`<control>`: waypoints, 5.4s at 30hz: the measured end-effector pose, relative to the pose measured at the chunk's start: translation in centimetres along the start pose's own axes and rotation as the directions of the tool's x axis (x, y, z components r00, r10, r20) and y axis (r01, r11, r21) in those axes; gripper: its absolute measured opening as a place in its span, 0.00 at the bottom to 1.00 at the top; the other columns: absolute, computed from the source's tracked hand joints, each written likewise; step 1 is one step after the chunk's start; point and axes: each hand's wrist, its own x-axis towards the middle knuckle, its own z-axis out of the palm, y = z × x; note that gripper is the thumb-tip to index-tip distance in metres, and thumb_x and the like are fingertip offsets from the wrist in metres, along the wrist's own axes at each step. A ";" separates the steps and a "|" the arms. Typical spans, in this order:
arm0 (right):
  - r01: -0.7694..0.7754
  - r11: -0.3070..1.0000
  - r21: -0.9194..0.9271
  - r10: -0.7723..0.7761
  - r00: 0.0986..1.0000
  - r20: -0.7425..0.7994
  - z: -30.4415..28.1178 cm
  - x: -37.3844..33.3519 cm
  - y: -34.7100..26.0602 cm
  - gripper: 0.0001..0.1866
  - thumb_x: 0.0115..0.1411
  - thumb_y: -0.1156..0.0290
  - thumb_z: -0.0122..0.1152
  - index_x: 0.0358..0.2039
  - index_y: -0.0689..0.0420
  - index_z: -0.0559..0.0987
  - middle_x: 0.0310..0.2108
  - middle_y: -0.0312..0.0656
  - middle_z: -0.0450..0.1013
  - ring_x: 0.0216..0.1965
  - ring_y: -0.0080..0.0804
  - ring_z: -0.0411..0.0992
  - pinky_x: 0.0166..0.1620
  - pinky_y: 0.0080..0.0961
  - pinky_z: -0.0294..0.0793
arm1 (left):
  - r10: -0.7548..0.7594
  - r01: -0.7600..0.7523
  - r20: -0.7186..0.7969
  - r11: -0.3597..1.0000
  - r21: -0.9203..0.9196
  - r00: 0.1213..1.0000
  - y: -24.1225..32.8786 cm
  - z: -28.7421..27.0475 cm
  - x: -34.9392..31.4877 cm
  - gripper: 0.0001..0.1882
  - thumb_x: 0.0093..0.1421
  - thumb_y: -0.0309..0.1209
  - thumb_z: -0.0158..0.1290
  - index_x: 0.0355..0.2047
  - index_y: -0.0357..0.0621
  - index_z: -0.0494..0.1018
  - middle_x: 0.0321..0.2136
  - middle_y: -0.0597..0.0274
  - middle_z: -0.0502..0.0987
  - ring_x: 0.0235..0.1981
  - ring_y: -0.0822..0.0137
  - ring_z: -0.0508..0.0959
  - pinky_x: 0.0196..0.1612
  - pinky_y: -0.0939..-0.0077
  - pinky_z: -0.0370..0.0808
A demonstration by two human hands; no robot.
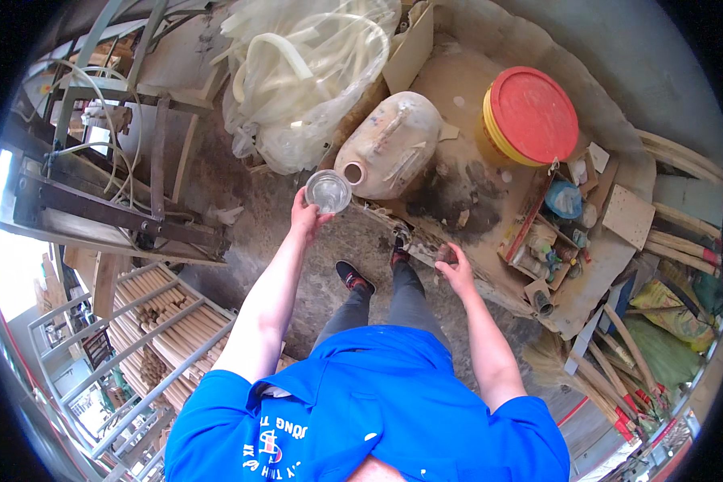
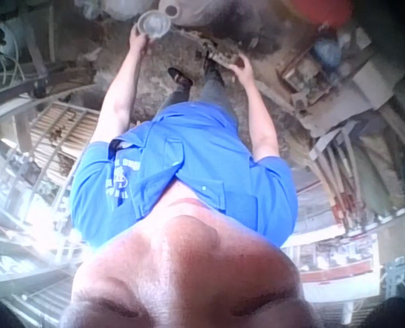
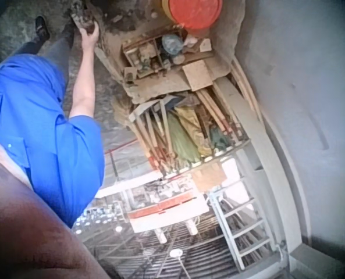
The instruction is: The person walks through a workshop and cleans a wooden workstation. They use a white cloth to wipe the surface and a small wooden stick to scrape debris from a recessed area. The person then pours a liquid from a plastic cup into a large container and returns to the workstation to continue cleaning.
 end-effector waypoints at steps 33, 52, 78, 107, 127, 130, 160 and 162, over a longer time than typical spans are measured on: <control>-0.008 0.991 0.133 0.016 0.998 -0.061 -1.3 1.9 -0.5 0.35 0.47 0.71 0.64 0.55 0.59 0.61 0.39 0.42 0.69 0.31 0.24 0.72 0.33 0.18 0.71 | 0.031 0.027 -0.174 0.946 0.322 0.984 1.3 5.5 2.0 0.30 0.48 0.13 0.38 0.53 0.45 0.60 0.47 0.52 0.67 0.32 0.56 0.78 0.24 0.74 0.81; 0.019 0.999 0.044 -0.024 0.994 0.102 3.4 6.3 -6.2 0.34 0.47 0.72 0.64 0.55 0.57 0.61 0.43 0.42 0.66 0.38 0.24 0.70 0.40 0.20 0.72 | 0.007 -0.001 -0.051 0.994 0.111 0.999 0.9 1.6 1.1 0.35 0.46 0.10 0.35 0.55 0.49 0.55 0.47 0.52 0.65 0.36 0.54 0.76 0.26 0.72 0.81; 0.191 -0.141 -0.971 -0.115 0.972 0.207 28.1 18.0 -12.5 0.30 0.48 0.53 0.60 0.43 0.61 0.65 0.38 0.56 0.70 0.39 0.48 0.71 0.41 0.39 0.71 | -0.181 -0.015 -0.279 0.816 -0.578 0.943 -17.4 -27.3 -12.3 0.33 0.54 0.16 0.39 0.59 0.55 0.48 0.49 0.46 0.64 0.30 0.56 0.78 0.30 0.69 0.80; 0.676 -0.594 -0.435 0.272 0.678 0.683 27.5 20.1 -16.6 0.36 0.48 0.47 0.58 0.48 0.60 0.61 0.44 0.52 0.66 0.42 0.46 0.70 0.41 0.37 0.70 | -0.433 -0.455 -0.656 0.483 -0.748 0.619 -24.0 -27.2 -25.1 0.32 0.52 0.16 0.44 0.56 0.55 0.53 0.49 0.50 0.62 0.42 0.55 0.73 0.42 0.67 0.77; 0.664 -0.722 -0.195 0.437 0.655 0.616 27.6 20.0 -14.5 0.35 0.53 0.41 0.47 0.49 0.59 0.61 0.42 0.47 0.70 0.43 0.45 0.70 0.43 0.39 0.70 | -0.445 -0.509 -0.711 0.498 -0.702 0.545 -23.4 -25.6 -29.8 0.32 0.52 0.15 0.44 0.57 0.51 0.51 0.47 0.49 0.66 0.39 0.55 0.75 0.42 0.66 0.77; 0.286 -0.571 -0.769 0.092 0.954 0.287 28.1 20.4 -12.6 0.33 0.50 0.45 0.55 0.47 0.59 0.63 0.41 0.49 0.69 0.42 0.42 0.71 0.40 0.37 0.72 | -0.471 -0.488 -0.682 0.478 -0.731 0.560 -24.4 -25.2 -31.1 0.33 0.52 0.14 0.44 0.57 0.51 0.51 0.46 0.49 0.67 0.37 0.56 0.76 0.42 0.66 0.77; 0.664 -0.449 -0.598 0.195 0.726 0.659 34.6 5.8 -7.6 0.17 0.49 0.59 0.57 0.36 0.56 0.73 0.35 0.52 0.73 0.40 0.48 0.71 0.42 0.40 0.69 | -0.669 -0.760 -0.629 0.146 -0.634 0.396 -37.4 -16.3 -46.6 0.32 0.54 0.14 0.41 0.57 0.58 0.52 0.38 0.44 0.68 0.26 0.49 0.78 0.27 0.67 0.80; 0.846 -0.414 -0.337 0.273 0.469 0.840 35.5 -0.1 -3.3 0.14 0.53 0.57 0.52 0.31 0.56 0.73 0.33 0.52 0.73 0.38 0.50 0.71 0.40 0.42 0.69 | -0.721 -0.781 -0.597 0.124 -0.611 0.352 -40.0 -13.6 -48.9 0.33 0.54 0.14 0.40 0.57 0.58 0.52 0.40 0.43 0.68 0.26 0.50 0.78 0.26 0.67 0.80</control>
